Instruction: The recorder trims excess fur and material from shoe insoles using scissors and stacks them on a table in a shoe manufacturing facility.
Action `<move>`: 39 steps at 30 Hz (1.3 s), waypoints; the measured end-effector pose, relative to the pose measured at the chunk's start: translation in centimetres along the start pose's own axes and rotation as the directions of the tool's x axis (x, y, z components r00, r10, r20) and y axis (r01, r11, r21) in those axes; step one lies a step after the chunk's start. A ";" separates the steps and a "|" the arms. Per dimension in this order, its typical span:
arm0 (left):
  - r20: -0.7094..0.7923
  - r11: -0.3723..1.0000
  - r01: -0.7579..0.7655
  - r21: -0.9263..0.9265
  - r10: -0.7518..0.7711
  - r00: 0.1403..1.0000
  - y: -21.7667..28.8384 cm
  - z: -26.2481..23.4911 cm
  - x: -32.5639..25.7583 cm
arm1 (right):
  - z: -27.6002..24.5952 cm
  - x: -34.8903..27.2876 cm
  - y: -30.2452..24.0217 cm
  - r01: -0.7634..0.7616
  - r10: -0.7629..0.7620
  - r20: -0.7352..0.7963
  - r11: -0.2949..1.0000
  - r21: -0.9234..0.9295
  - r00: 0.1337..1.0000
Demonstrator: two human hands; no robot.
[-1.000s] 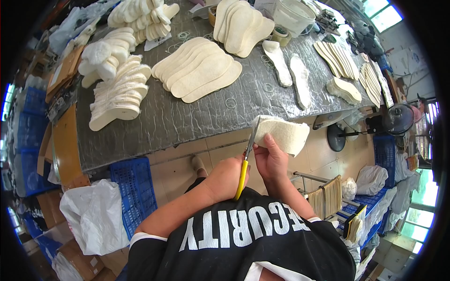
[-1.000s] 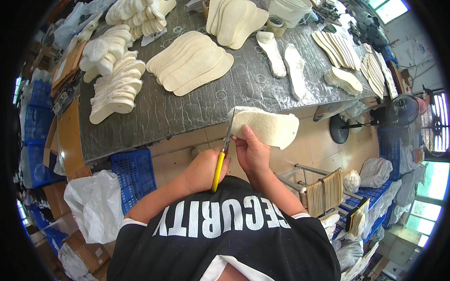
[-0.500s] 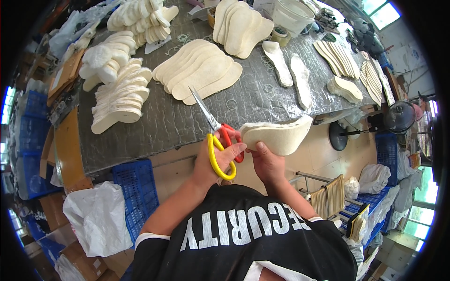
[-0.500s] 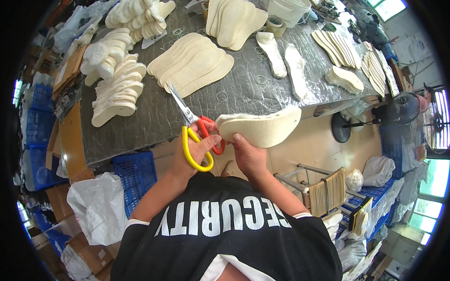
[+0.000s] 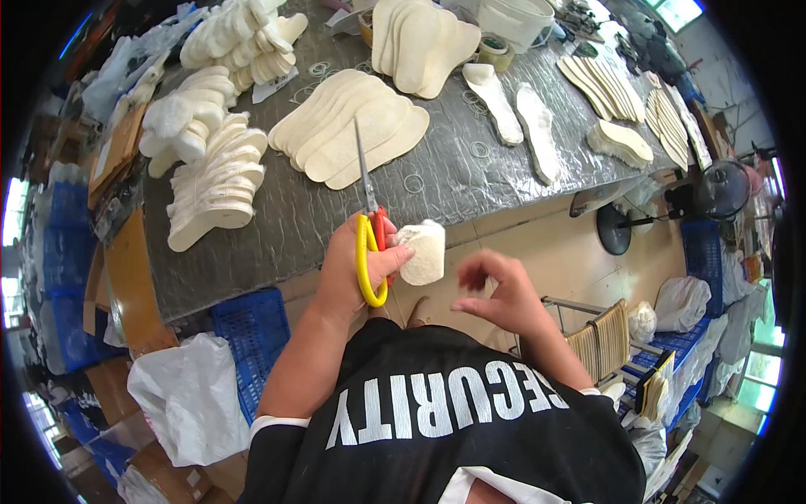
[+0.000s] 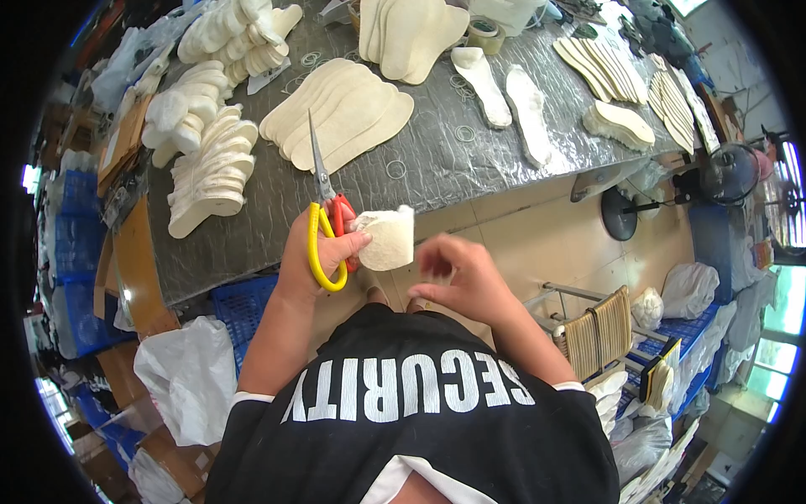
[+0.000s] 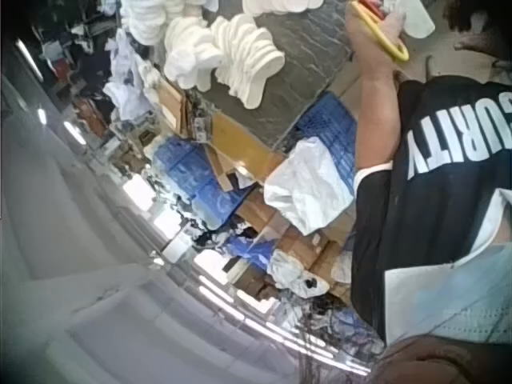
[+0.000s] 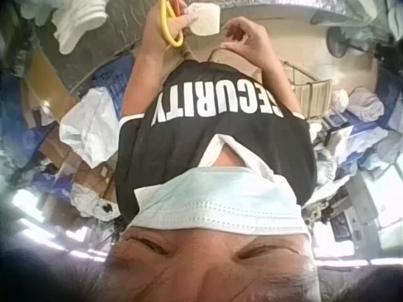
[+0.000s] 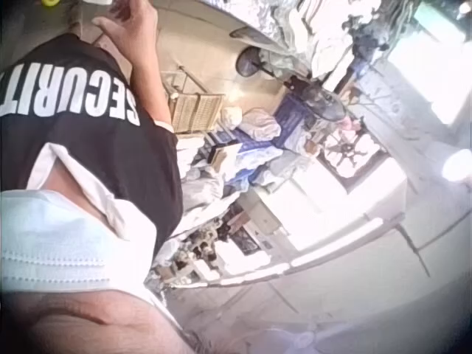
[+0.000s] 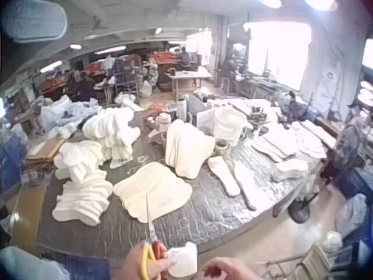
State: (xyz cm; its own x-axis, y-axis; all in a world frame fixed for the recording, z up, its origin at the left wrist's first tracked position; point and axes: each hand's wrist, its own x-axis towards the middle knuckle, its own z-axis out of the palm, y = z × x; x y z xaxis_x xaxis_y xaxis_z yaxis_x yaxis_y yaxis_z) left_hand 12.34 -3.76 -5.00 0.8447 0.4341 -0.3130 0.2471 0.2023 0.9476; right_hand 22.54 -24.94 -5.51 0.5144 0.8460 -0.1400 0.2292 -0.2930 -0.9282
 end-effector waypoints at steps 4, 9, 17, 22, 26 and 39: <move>0.040 0.931 0.163 -0.328 -0.158 0.987 -0.3 1.0 0.0 | 2.1 2.5 -1.2 0.430 -0.515 -0.180 0.827 -0.362 0.838; -0.012 0.837 0.100 -0.538 -0.126 0.992 -0.9 1.2 -0.3 | 2.9 3.5 0.9 0.482 -0.545 -0.155 0.818 -0.313 0.824; -0.023 0.977 -0.206 0.045 0.208 0.978 -1.7 0.0 -2.0 | 0.2 3.1 3.1 0.201 -0.187 -0.081 0.831 0.518 0.979; 0.030 0.945 -0.325 0.032 0.324 0.946 -0.4 2.6 -2.6 | 2.0 4.3 4.3 0.190 -0.297 -0.040 0.495 0.848 0.954; 0.185 0.644 -0.623 0.444 0.615 0.767 1.0 2.5 -2.3 | 2.1 4.2 2.5 0.183 -0.255 -0.045 0.551 0.814 0.966; 0.185 0.607 -0.553 0.570 0.561 0.807 0.5 0.4 -3.8 | 1.7 3.6 3.7 0.322 -0.238 -0.261 0.270 0.907 0.936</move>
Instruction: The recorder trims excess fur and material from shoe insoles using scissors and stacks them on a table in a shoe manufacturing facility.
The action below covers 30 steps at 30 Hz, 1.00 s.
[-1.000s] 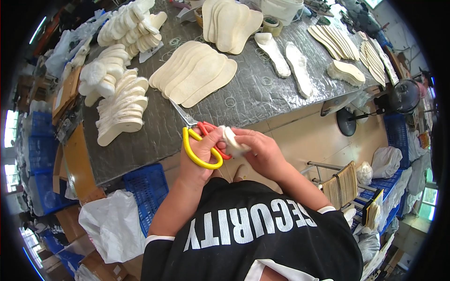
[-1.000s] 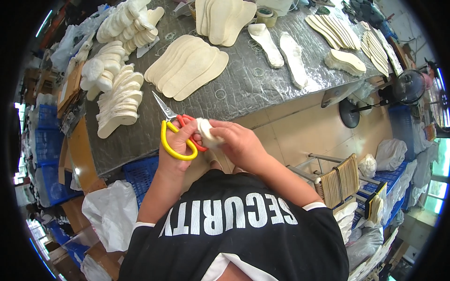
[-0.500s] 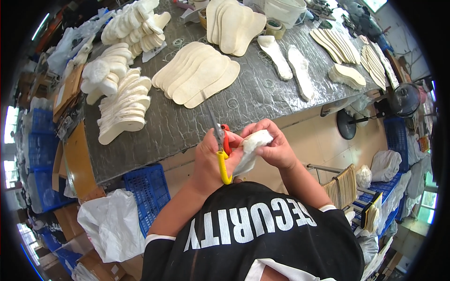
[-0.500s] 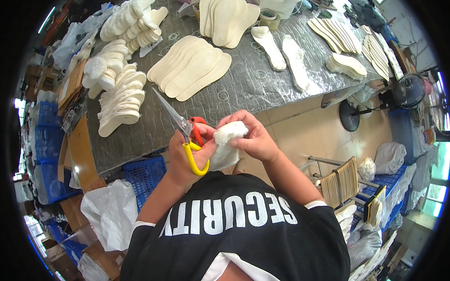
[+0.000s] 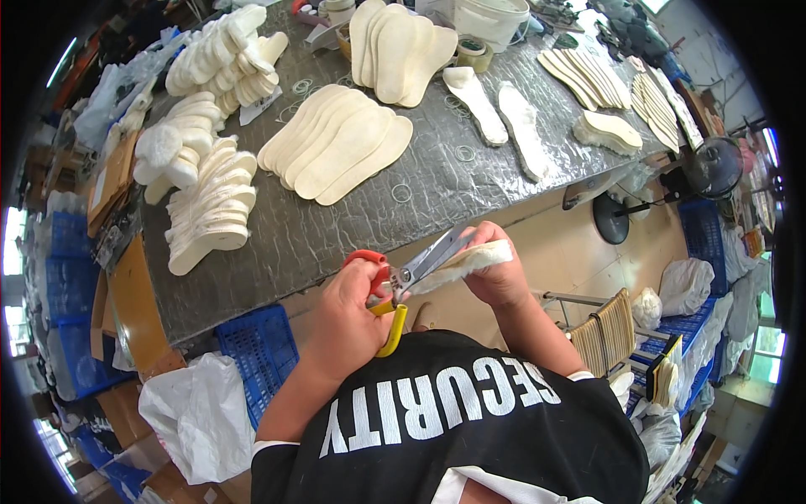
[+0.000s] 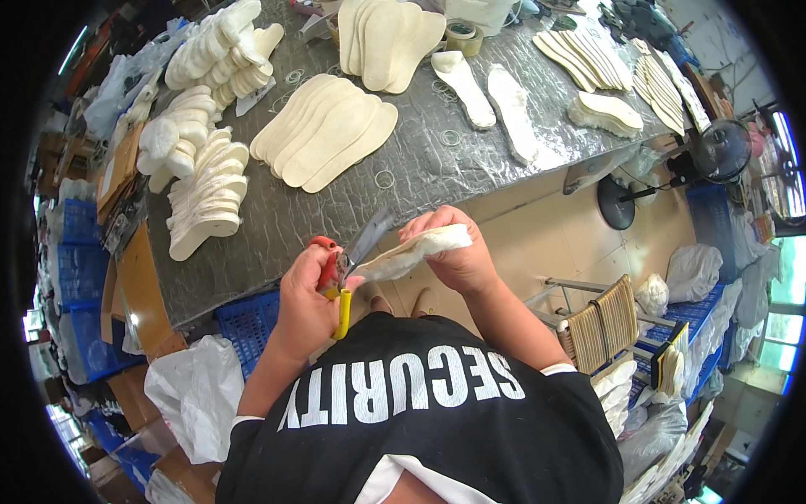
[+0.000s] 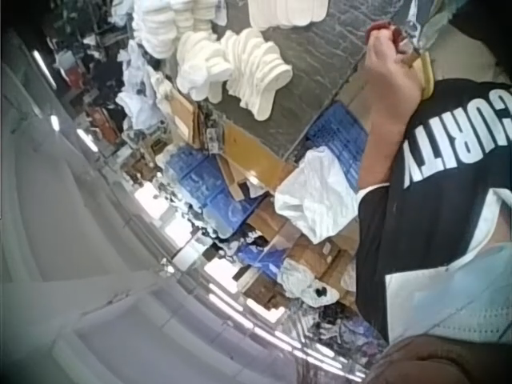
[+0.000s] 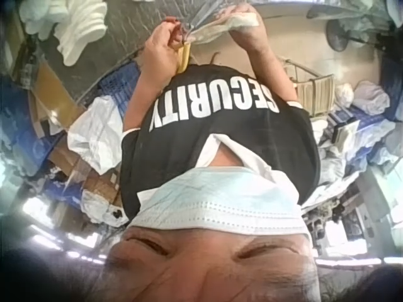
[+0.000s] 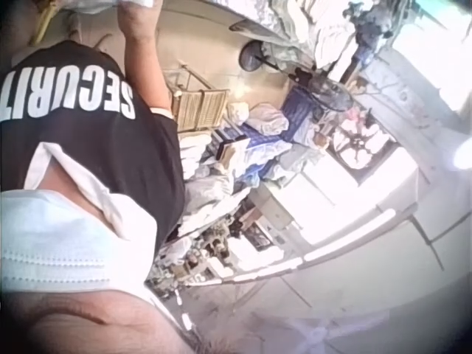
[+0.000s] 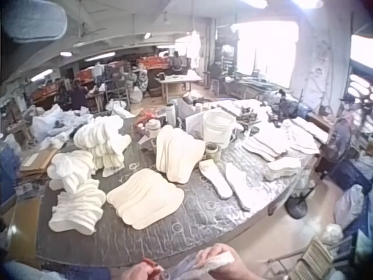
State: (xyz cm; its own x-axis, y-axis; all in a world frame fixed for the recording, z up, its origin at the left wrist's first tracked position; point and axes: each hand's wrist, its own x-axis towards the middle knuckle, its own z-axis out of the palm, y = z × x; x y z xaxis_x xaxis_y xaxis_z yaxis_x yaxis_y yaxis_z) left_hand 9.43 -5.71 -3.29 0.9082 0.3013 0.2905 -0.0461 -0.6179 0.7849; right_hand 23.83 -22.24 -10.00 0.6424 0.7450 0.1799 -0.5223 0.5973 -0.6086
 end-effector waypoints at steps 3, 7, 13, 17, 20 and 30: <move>0.077 0.912 0.267 -0.312 -0.256 0.964 1.1 1.1 0.7 | 0.7 -0.5 1.3 0.056 -0.087 -0.099 0.956 -0.287 0.991; 0.286 0.482 0.569 -0.667 -0.539 0.792 1.4 0.9 2.0 | 2.7 -0.4 1.5 0.432 -0.485 0.288 0.216 -0.876 0.826; 0.401 0.492 0.620 -0.611 -0.483 0.778 -0.3 -0.4 2.0 | 3.7 -0.5 -0.1 0.472 -0.202 0.506 -0.195 -0.860 0.839; 0.300 0.810 0.474 -0.346 -0.383 0.874 -0.6 -1.4 2.7 | 4.6 1.6 -3.5 0.375 0.056 0.401 0.255 -0.891 0.915; 0.502 0.747 0.586 -0.313 -0.394 0.770 0.4 -1.9 3.6 | 3.7 4.3 -3.2 0.320 0.182 0.421 0.413 -0.853 0.888; 0.203 0.839 0.488 -0.238 -0.449 0.870 -1.3 -4.0 1.0 | 2.1 2.0 -2.6 -0.472 0.518 -0.030 0.752 -0.461 0.855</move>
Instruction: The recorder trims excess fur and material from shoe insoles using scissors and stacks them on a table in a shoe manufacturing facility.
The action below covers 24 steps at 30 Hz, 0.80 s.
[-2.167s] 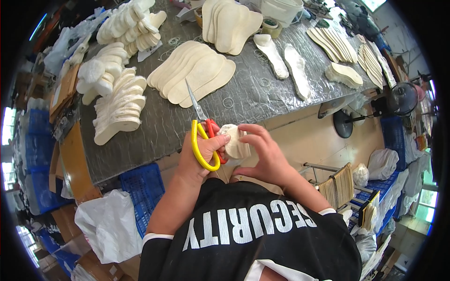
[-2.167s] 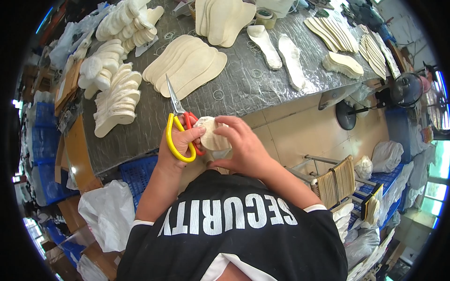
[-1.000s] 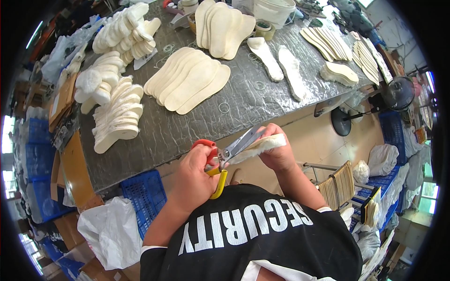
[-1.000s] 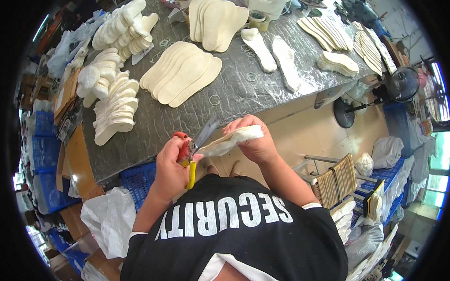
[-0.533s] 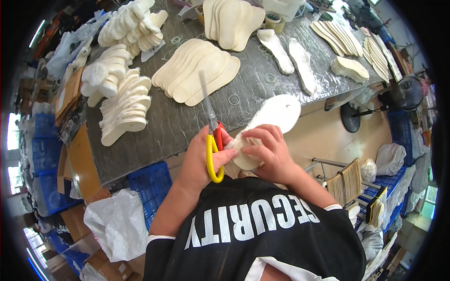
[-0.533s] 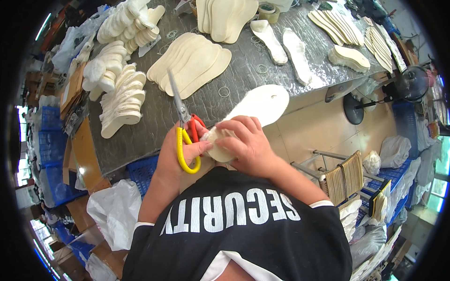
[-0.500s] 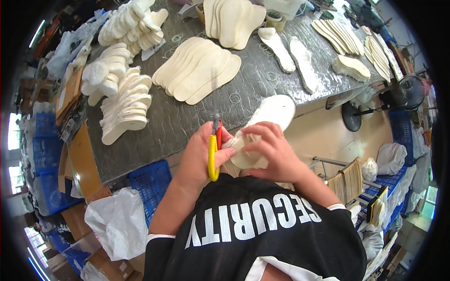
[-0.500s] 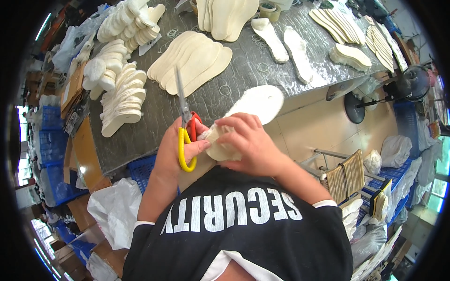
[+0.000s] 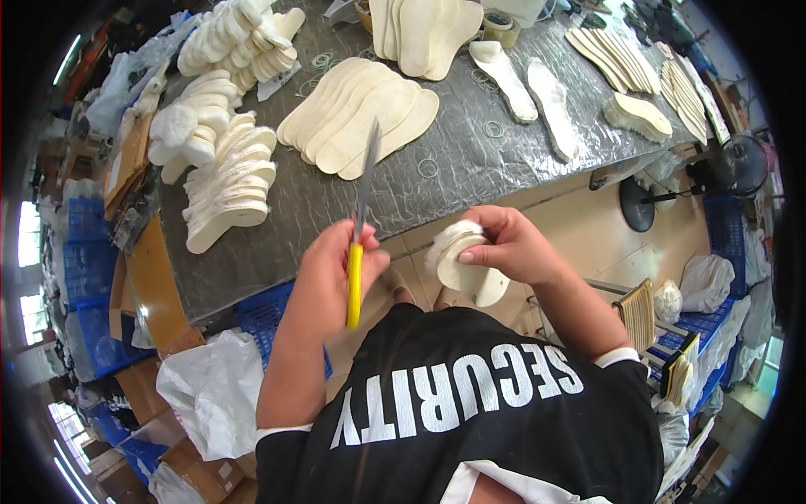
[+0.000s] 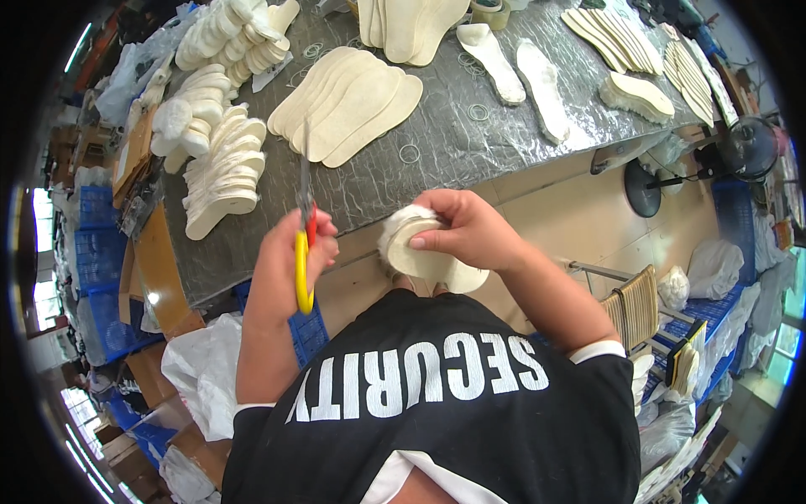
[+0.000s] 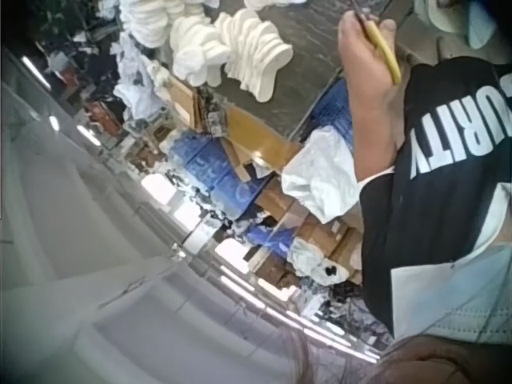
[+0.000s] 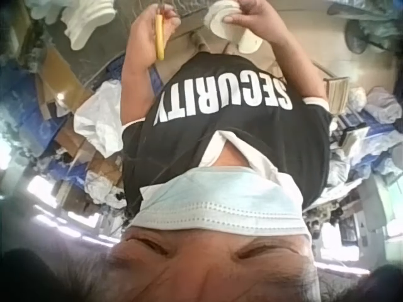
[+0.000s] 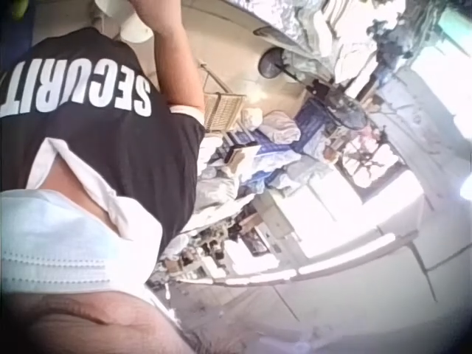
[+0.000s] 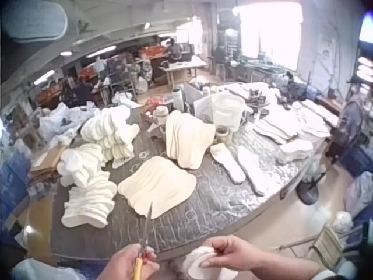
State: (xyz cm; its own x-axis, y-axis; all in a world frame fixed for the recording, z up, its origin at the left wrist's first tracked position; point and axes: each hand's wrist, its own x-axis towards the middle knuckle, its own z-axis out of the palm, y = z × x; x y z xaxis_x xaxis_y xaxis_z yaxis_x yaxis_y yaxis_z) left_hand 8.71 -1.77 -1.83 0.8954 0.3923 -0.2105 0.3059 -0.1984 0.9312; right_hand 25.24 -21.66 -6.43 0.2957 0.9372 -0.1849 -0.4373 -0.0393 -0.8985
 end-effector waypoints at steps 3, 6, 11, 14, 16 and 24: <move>0.198 0.877 -0.213 0.430 0.139 0.970 -0.6 -0.2 -2.1 | 0.3 -0.9 0.9 0.074 -0.071 -0.135 0.997 0.021 0.988; 0.290 0.786 -0.269 0.556 0.120 0.950 -1.2 0.6 -3.0 | 1.3 -1.1 1.5 0.132 -0.109 -0.231 0.988 0.085 0.967; 0.379 0.772 -0.251 0.583 0.015 0.925 -0.9 0.9 -2.4 | 1.6 -1.1 2.1 0.132 -0.117 -0.193 0.989 0.069 0.974; 0.429 0.800 -0.219 0.559 -0.053 0.902 -0.3 0.9 -2.0 | 1.7 -1.0 1.9 0.081 -0.083 -0.191 0.997 -0.021 0.978; 0.453 0.766 -0.240 0.597 -0.075 0.888 0.2 0.7 -1.7 | 1.9 -0.9 1.7 0.061 -0.083 -0.207 0.992 -0.113 0.975; 0.570 0.792 -0.241 0.561 -0.158 0.806 -0.2 0.4 -1.1 | 2.0 -0.9 1.2 -0.029 -0.001 -0.212 0.990 -0.139 0.977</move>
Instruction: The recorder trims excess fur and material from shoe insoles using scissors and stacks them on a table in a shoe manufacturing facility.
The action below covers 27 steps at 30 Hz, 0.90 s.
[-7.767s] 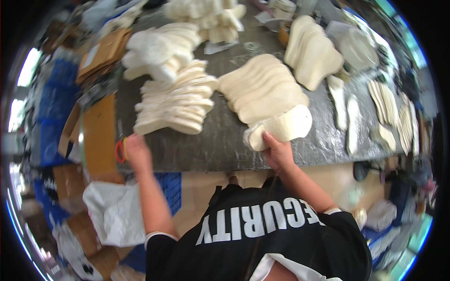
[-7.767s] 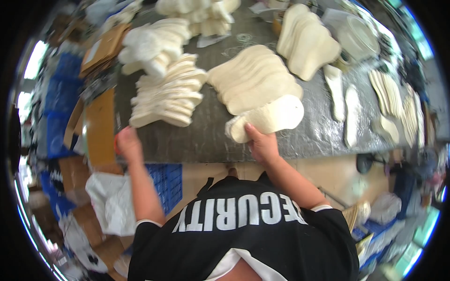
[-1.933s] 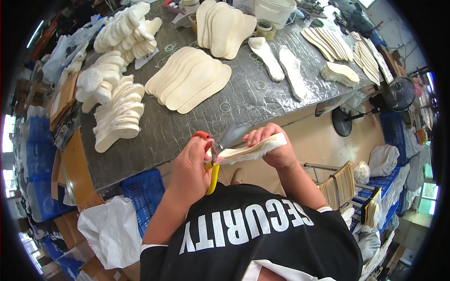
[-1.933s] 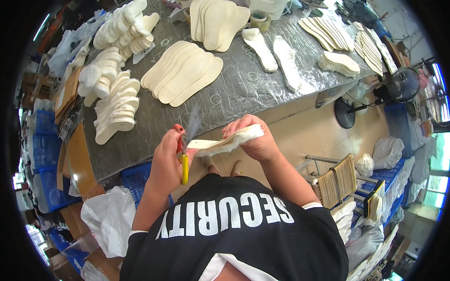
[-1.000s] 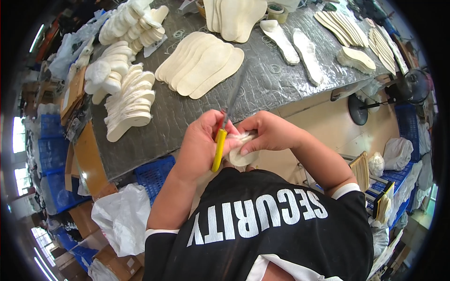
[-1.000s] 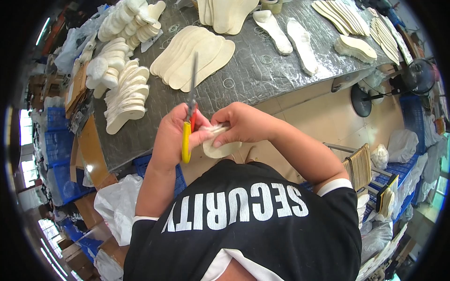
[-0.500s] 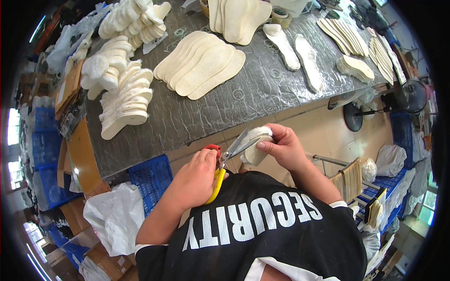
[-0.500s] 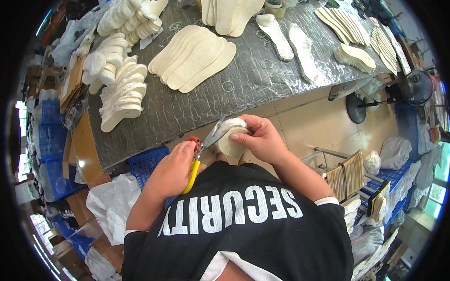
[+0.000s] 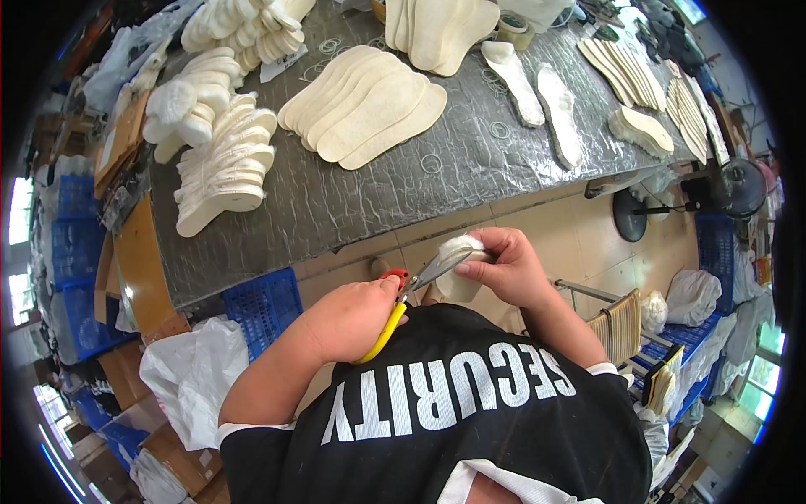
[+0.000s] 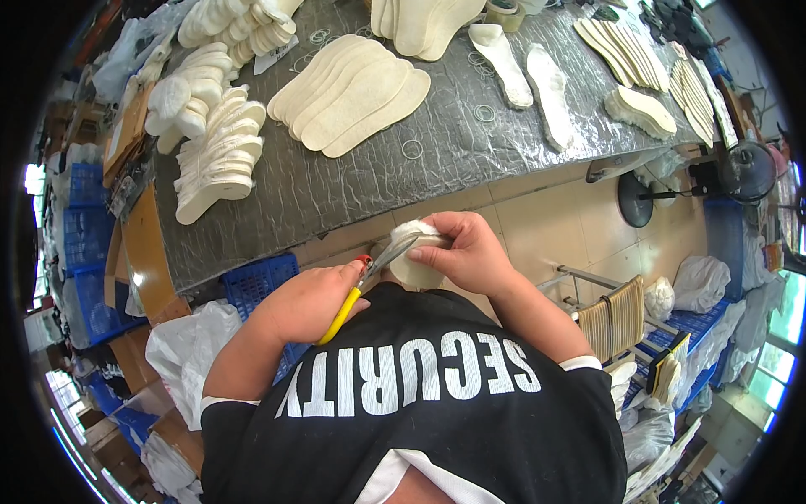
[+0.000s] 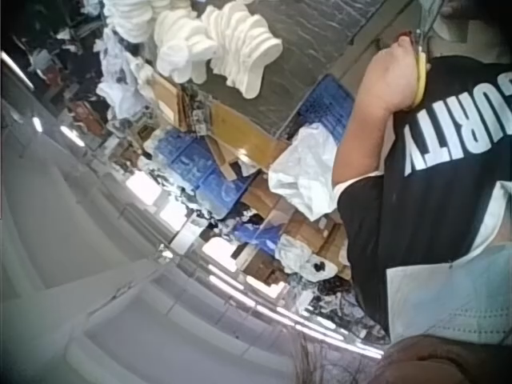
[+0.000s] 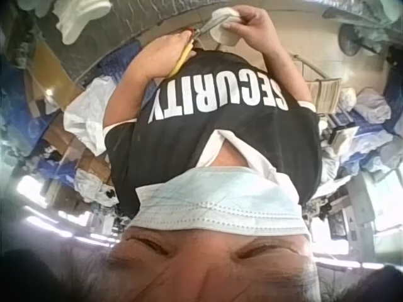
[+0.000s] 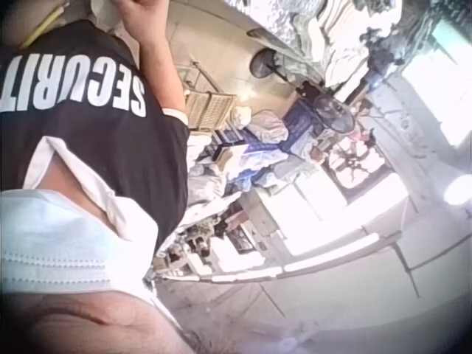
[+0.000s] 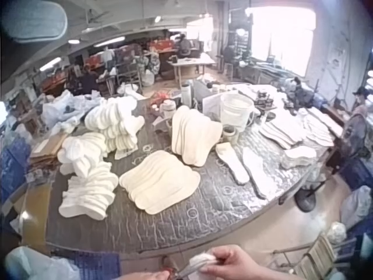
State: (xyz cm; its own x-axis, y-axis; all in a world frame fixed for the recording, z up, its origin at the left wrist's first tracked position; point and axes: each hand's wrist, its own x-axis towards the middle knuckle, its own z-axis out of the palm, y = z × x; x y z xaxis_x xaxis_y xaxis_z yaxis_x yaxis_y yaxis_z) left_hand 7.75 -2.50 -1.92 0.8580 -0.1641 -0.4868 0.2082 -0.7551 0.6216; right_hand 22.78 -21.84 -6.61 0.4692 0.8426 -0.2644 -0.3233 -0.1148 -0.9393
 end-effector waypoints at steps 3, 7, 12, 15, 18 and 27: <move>0.026 0.999 0.034 0.043 -0.035 0.999 0.1 0.1 0.0 | 0.0 0.0 -0.2 -0.038 0.038 -0.002 0.999 0.002 0.999; -0.002 0.998 0.006 0.060 -0.006 1.000 -0.1 0.3 0.0 | 0.2 0.0 -0.6 -0.046 0.046 -0.016 0.999 0.000 0.999; -0.006 0.998 -0.007 0.070 0.008 1.000 -0.3 0.5 0.1 | 0.1 0.0 -0.5 -0.048 0.047 -0.013 0.999 -0.018 0.999; -0.015 0.998 -0.014 0.065 0.015 1.000 -0.4 0.6 0.1 | 0.1 0.1 -0.4 -0.047 0.047 -0.011 0.999 -0.005 0.999; -0.022 0.997 -0.028 0.073 0.029 0.999 -0.6 0.8 0.2 | 0.1 0.1 -0.4 -0.045 0.045 -0.012 0.999 -0.006 0.999; 0.007 0.980 -0.059 -0.192 0.062 0.998 -2.8 1.2 0.2 | -0.3 0.6 -0.9 -0.108 0.108 -0.008 0.994 0.035 0.994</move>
State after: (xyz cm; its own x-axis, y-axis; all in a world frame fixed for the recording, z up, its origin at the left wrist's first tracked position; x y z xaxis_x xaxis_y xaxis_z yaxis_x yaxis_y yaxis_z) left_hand 6.83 -1.15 -4.49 0.8657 -0.2154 -0.4518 0.2431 -0.6080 0.7558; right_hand 23.57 -21.37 -5.97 0.4379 0.8212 -0.3659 -0.4005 -0.1862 -0.8972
